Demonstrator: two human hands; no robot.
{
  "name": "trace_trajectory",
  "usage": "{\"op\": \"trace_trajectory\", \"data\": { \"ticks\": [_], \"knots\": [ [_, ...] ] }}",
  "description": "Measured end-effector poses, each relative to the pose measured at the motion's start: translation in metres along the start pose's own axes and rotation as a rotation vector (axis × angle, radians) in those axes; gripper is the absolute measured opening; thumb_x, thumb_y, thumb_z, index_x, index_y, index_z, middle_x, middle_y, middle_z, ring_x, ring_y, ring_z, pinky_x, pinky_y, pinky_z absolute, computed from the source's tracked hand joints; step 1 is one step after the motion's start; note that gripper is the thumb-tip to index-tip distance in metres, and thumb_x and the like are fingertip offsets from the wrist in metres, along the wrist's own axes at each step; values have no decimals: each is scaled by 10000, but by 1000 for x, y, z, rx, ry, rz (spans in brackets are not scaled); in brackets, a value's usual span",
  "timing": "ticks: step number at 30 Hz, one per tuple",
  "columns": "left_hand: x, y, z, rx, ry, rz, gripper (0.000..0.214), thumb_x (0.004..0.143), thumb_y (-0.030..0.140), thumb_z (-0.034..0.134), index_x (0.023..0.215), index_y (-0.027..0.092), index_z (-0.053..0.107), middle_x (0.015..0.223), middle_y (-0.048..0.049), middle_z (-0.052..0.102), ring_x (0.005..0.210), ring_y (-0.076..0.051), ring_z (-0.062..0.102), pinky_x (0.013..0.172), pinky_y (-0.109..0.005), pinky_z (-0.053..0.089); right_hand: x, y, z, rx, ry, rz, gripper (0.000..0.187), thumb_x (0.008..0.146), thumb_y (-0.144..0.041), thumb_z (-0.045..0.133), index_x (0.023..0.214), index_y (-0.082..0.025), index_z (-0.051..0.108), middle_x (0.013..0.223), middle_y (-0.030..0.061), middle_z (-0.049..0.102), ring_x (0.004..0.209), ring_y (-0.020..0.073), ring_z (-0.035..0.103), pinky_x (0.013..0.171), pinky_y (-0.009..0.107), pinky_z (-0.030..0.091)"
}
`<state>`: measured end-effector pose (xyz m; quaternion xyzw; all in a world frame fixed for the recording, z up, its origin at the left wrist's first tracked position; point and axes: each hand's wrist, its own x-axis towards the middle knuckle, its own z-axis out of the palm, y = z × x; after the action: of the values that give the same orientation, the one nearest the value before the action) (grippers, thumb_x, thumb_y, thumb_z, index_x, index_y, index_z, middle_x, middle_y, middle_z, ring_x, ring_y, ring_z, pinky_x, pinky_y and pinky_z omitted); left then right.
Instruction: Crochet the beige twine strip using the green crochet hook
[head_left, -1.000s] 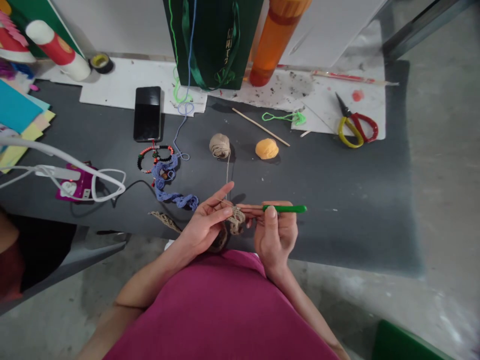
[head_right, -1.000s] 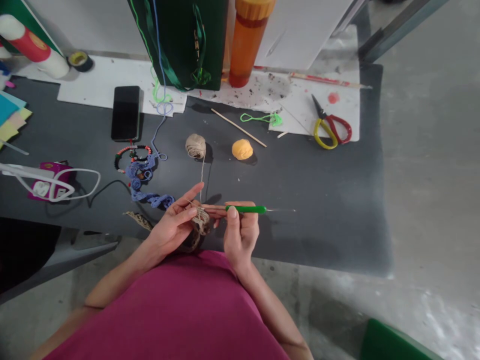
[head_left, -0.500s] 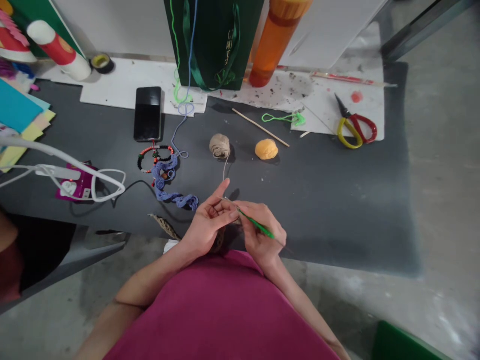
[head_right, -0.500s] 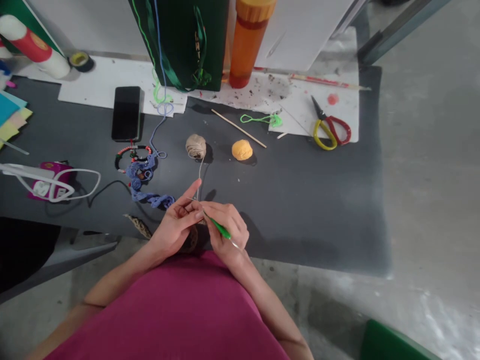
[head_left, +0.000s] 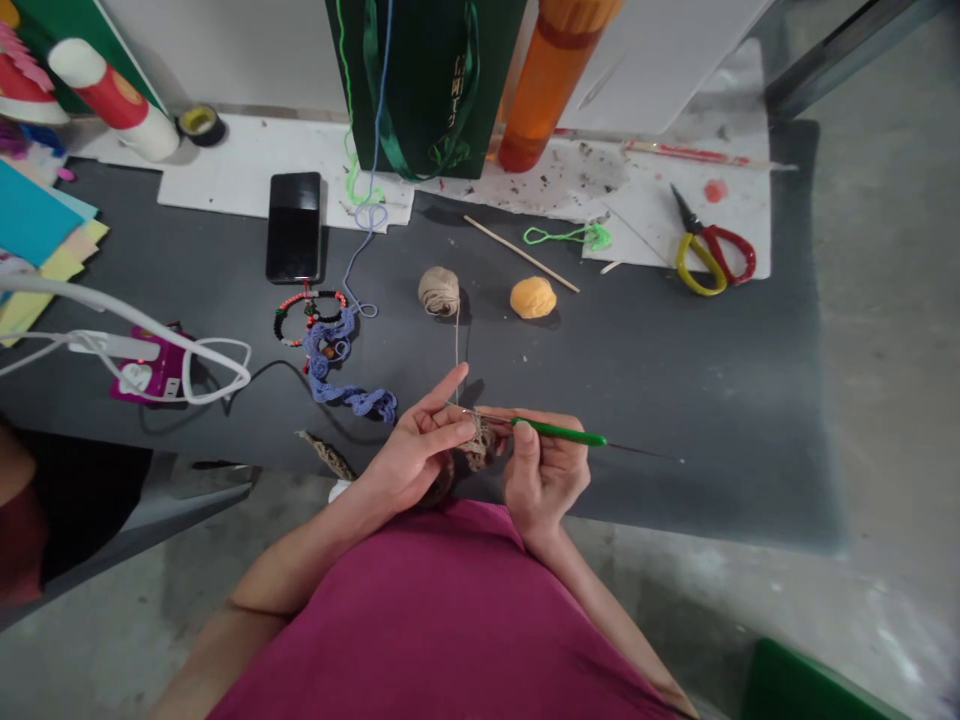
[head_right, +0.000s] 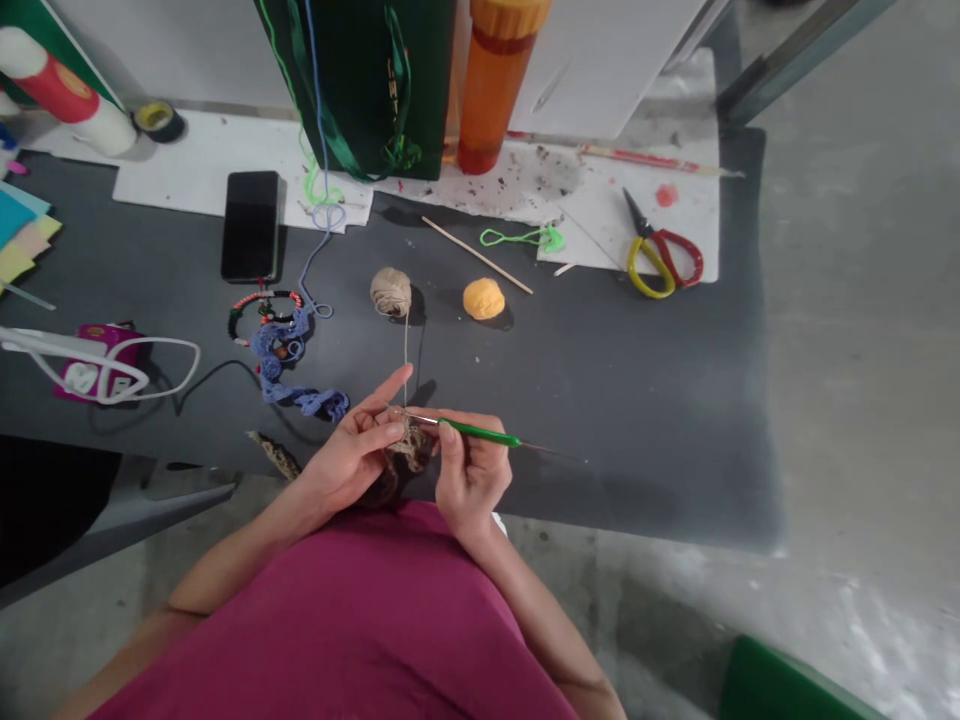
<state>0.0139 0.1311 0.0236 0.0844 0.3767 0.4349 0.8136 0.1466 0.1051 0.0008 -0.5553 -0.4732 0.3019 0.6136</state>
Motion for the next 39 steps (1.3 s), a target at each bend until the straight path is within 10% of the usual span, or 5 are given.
{"op": "trace_trajectory", "data": {
  "ticks": [15,27,34,39],
  "knots": [
    [2,1,-3,26,-105,-84,541,661,188,872,1192,224,777,801,-6,739,750,-112,621,784,-257,462,8,4,1,556,-91,636,202,891,-455,722,918,-262,669,690,-47,725,535,127,670,534,259,562],
    [1,-8,-2,292,35,288,954,737,207,869,1572,273,412,784,52,688,745,-95,604,777,-241,478,6,5,0,1,-153,-218,226,903,-115,690,1030,-291,752,1016,29,834,894,204,789,752,363,613],
    [2,-7,-3,205,19,124,795,719,185,863,1458,257,579,817,44,682,784,-90,602,838,-259,468,7,8,9,414,-80,303,40,920,-303,706,907,-269,721,840,-26,819,753,158,790,701,295,644],
    [3,-2,-3,119,23,72,681,705,152,853,1358,213,668,757,43,674,743,-98,596,802,-259,453,12,5,7,541,-138,420,115,949,-386,663,916,-275,666,758,-50,775,636,126,737,644,260,622]
  ]
}}
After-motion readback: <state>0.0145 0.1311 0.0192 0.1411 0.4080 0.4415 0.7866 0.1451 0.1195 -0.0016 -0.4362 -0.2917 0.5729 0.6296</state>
